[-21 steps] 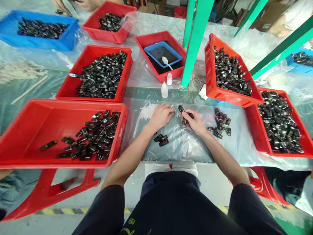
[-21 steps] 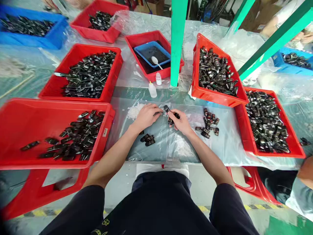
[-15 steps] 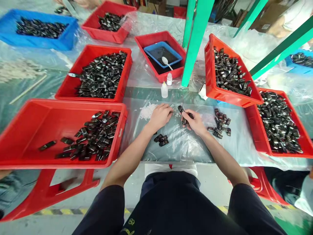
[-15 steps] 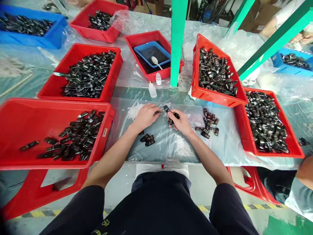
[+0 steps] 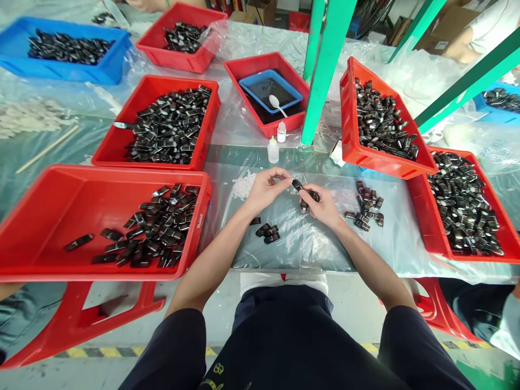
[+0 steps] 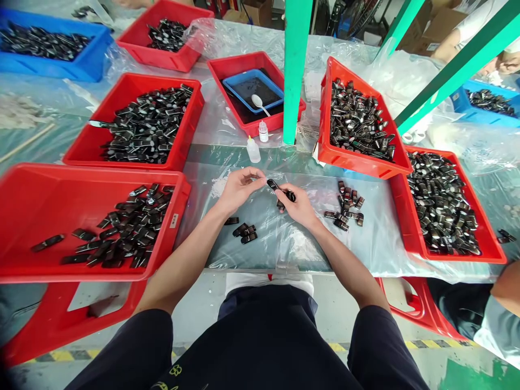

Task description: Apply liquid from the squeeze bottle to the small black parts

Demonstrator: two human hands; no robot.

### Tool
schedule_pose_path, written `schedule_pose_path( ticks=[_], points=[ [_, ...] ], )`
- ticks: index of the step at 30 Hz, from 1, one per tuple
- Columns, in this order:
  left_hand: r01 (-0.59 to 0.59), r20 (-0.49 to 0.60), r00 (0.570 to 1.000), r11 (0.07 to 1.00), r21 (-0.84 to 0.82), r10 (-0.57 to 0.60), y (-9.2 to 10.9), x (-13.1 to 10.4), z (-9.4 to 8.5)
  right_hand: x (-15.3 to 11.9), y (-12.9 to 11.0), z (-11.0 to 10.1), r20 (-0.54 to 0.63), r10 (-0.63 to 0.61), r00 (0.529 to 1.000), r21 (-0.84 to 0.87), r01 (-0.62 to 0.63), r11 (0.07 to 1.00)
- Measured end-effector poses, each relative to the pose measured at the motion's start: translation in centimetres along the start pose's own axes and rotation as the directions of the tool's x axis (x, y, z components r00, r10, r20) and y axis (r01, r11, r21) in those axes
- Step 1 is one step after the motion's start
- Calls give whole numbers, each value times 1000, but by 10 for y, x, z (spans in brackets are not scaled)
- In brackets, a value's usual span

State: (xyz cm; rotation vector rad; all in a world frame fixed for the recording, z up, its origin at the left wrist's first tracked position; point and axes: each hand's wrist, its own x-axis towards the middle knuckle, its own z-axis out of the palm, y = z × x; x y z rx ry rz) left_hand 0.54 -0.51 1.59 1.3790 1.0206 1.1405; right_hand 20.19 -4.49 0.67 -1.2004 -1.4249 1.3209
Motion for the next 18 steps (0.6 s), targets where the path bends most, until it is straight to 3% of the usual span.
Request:
schedule_pose_path(
  ticks=[4,10,18],
  points=[
    [129,74,990,969,-212,-116,9,-3,4,-2,-1,1,-28,-58,998,-26,57,998],
    [283,161,958,884,-373,-239,14,-6,9,-4,-3,2,-66,-134,989,-91,128,988],
    [362,194,932,819,-445,-306,15,-7,9,-3,6,-2,-67,-208,976,-201,191,961]
  ],
)
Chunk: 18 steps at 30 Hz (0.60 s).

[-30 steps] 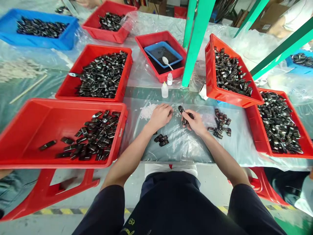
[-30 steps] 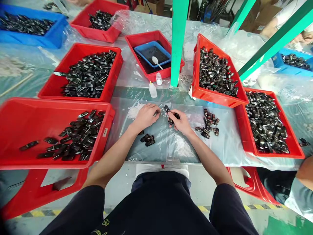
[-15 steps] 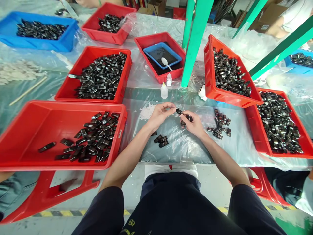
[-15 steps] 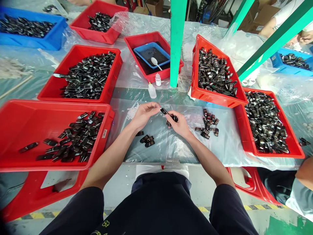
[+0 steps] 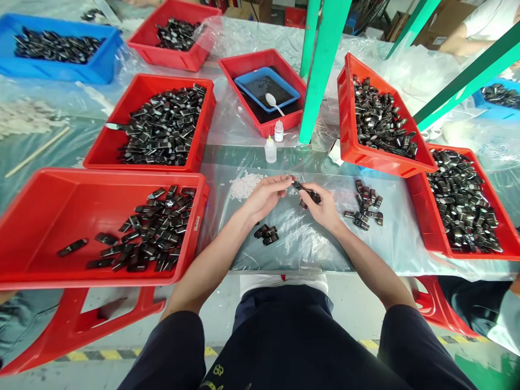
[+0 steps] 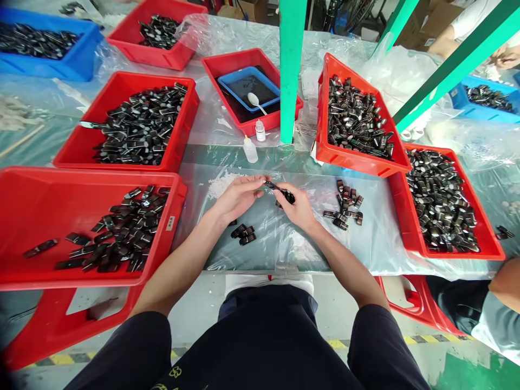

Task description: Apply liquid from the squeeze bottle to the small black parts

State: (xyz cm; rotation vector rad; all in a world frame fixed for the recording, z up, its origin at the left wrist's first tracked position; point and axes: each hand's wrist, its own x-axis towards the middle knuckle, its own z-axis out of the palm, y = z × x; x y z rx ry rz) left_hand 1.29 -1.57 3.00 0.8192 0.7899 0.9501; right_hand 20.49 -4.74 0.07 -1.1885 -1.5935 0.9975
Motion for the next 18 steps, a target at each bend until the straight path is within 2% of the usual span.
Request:
schedule_pose_path(
  ticks=[6,18],
  points=[
    [25,-56,998,998,56,-22,-1,1,-3,-1,-1,-3,-50,-119,992,-212,106,972],
    [48,-95,995,987,153,-33,-4,6,-11,-2,-6,-7,-17,-111,994,-344,98,934]
  ],
)
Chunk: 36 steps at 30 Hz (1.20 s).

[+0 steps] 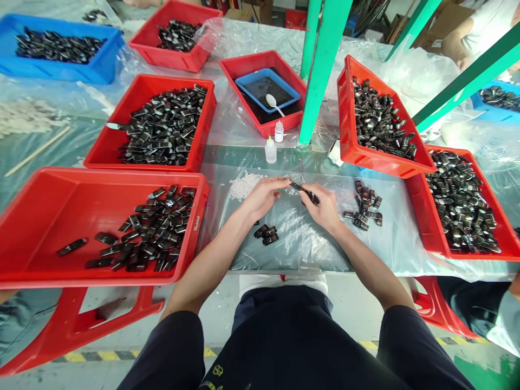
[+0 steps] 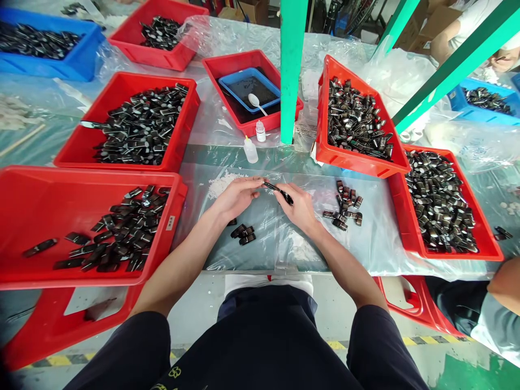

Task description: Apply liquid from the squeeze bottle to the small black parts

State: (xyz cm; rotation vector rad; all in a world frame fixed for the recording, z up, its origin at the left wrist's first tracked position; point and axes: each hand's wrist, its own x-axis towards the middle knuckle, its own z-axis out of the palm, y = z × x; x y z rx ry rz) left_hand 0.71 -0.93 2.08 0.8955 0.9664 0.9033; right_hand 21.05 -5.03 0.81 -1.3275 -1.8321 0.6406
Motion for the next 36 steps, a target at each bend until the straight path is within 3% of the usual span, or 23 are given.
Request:
schedule_pose_path(
  ticks=[14,18,23,26,31,33,36],
  points=[
    [-27,-15,1000,999,-22,27,-7,-1,9,0,4,1,-2,21,1000,12,-21,1000],
    [-114,-53,992,991,63,117,-8,-2,10,2,3,3,20,85,996,169,-87,982],
    [-374,-53,907,856,356,418,-6,-5,13,6,-3,8,188,261,947,490,-320,811],
    [-397,-69,879,805,441,471,-6,-5,13,7,-5,8,312,313,897,581,-441,684],
    [-404,-209,830,816,414,517,-7,-5,13,9,-3,4,507,381,773,656,-633,412],
    [-414,-165,840,808,419,517,-9,-8,17,10,-2,4,527,420,739,664,-666,339],
    [-445,-15,859,762,471,511,-12,-13,23,12,-3,4,545,471,694,662,-701,265]
  ],
)
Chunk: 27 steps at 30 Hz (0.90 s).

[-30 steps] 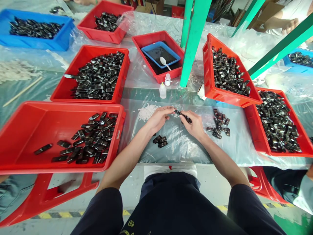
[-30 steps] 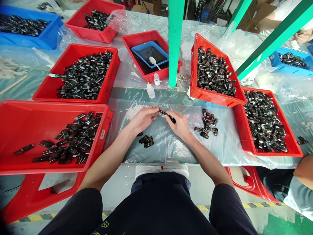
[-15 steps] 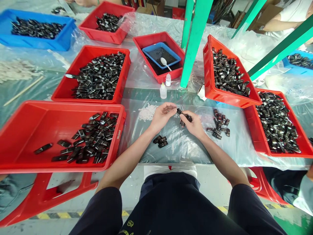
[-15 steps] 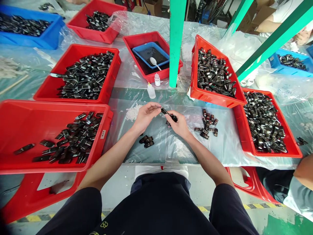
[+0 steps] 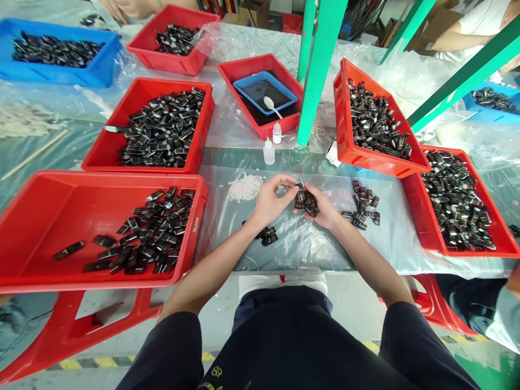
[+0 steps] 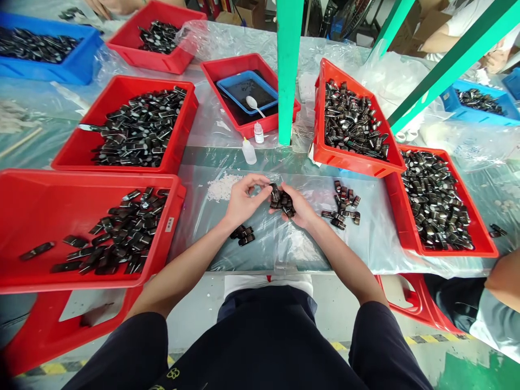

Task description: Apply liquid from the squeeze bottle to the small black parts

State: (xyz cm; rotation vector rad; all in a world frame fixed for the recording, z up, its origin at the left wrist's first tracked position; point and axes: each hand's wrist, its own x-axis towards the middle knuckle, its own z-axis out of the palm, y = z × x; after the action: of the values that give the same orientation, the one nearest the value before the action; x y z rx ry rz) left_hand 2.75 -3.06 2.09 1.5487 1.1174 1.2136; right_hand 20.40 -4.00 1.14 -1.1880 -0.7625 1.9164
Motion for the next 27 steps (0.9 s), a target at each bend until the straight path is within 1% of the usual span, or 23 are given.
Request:
schedule_pose_path(
  ticks=[2,4,7,10,14,17,19,21,23,25,27],
  points=[
    [-49,67,997,996,71,44,2,-3,2,0,-1,1,3,27,1000,11,-27,1000],
    [-89,72,994,987,132,81,3,-4,1,-1,-1,1,22,21,1000,5,-21,1000],
    [-95,-23,995,986,140,99,0,-1,-4,-3,-2,2,36,-17,999,-7,18,1000],
    [-55,-100,993,993,101,65,-7,5,-8,-3,-3,2,15,-15,1000,7,15,1000],
    [-17,-125,992,995,103,30,-20,14,-9,-3,-8,-1,-28,6,1000,34,-5,999],
    [-24,-137,990,988,156,46,-27,19,-8,-3,-17,-1,-115,1,993,46,4,999],
    [-44,-135,988,979,197,72,-30,22,-8,-2,-28,5,-157,-20,987,33,26,999],
    [-77,-131,985,965,250,112,-34,26,-9,2,-41,17,-139,-37,990,-7,36,999],
    [-102,-114,983,947,304,143,-38,29,-11,10,-54,38,-91,-57,994,-45,53,998],
    [-103,-87,986,927,361,143,-43,31,-12,22,-63,68,-30,-93,995,-69,90,994],
    [-76,-66,992,913,402,111,-49,31,-11,38,-67,103,32,-121,992,-86,123,989]
  ],
)
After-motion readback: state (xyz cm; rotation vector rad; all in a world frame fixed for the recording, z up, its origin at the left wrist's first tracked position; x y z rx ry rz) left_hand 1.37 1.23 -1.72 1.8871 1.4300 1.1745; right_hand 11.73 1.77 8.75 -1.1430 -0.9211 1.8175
